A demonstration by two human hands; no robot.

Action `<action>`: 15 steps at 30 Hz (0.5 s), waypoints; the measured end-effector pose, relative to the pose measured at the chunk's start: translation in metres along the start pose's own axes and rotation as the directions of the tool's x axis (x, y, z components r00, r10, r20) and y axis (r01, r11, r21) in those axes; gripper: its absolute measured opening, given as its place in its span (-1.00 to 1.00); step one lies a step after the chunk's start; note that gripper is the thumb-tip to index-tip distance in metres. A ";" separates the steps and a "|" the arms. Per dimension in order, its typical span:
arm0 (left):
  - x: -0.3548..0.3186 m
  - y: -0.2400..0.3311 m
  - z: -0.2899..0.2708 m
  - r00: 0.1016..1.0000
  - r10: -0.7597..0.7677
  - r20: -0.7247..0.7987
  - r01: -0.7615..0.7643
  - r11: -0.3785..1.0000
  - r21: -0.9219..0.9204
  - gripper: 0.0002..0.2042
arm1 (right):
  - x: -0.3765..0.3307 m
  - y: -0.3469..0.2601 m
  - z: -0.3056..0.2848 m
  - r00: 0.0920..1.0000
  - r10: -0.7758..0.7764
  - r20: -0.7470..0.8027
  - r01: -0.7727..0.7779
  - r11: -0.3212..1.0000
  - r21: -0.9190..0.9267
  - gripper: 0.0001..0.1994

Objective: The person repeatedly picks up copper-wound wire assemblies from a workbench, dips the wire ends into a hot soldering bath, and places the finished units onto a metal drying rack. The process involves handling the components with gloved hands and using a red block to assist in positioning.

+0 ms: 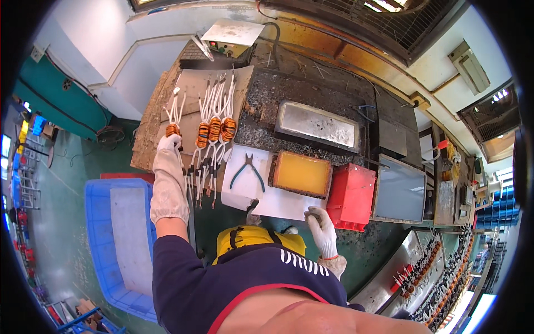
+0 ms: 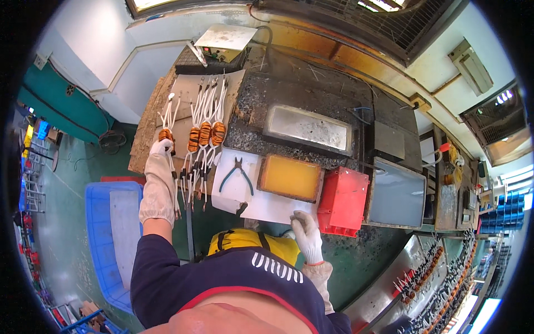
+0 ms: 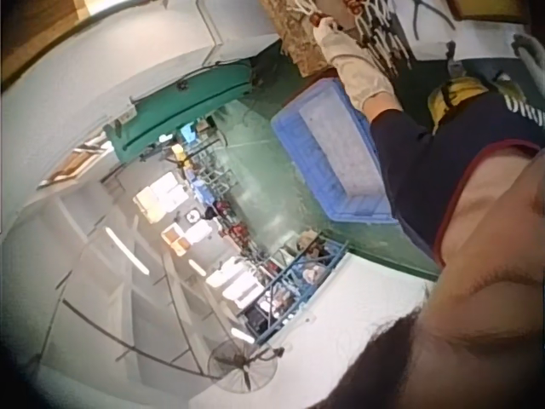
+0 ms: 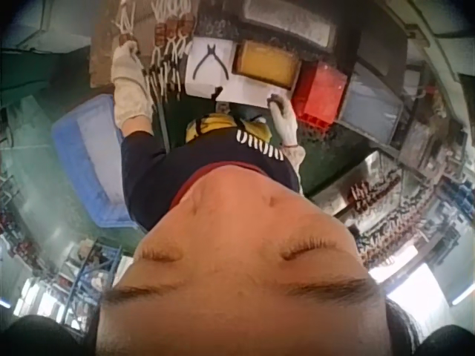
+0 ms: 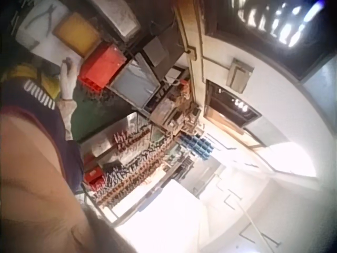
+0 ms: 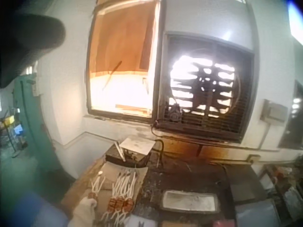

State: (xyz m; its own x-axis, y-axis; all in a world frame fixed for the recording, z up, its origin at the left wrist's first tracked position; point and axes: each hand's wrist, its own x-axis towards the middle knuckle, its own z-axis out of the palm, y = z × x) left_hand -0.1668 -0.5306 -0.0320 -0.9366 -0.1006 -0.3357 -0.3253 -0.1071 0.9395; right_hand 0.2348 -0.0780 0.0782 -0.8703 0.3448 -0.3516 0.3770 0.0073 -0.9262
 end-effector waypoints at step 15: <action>-0.229 0.095 0.124 0.639 0.692 0.338 -0.723 0.389 0.570 -0.52 | 0.014 -0.064 -0.008 0.863 -0.452 0.225 0.504 0.797 -0.332 -0.64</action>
State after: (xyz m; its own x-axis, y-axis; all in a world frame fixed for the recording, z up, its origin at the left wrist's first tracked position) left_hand 0.0000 -0.3948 0.1426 -0.8671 0.1956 0.4582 0.4763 0.5951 0.6473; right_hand 0.2018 -0.0658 0.1335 -0.9930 0.0827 0.0842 -0.0329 0.4910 -0.8706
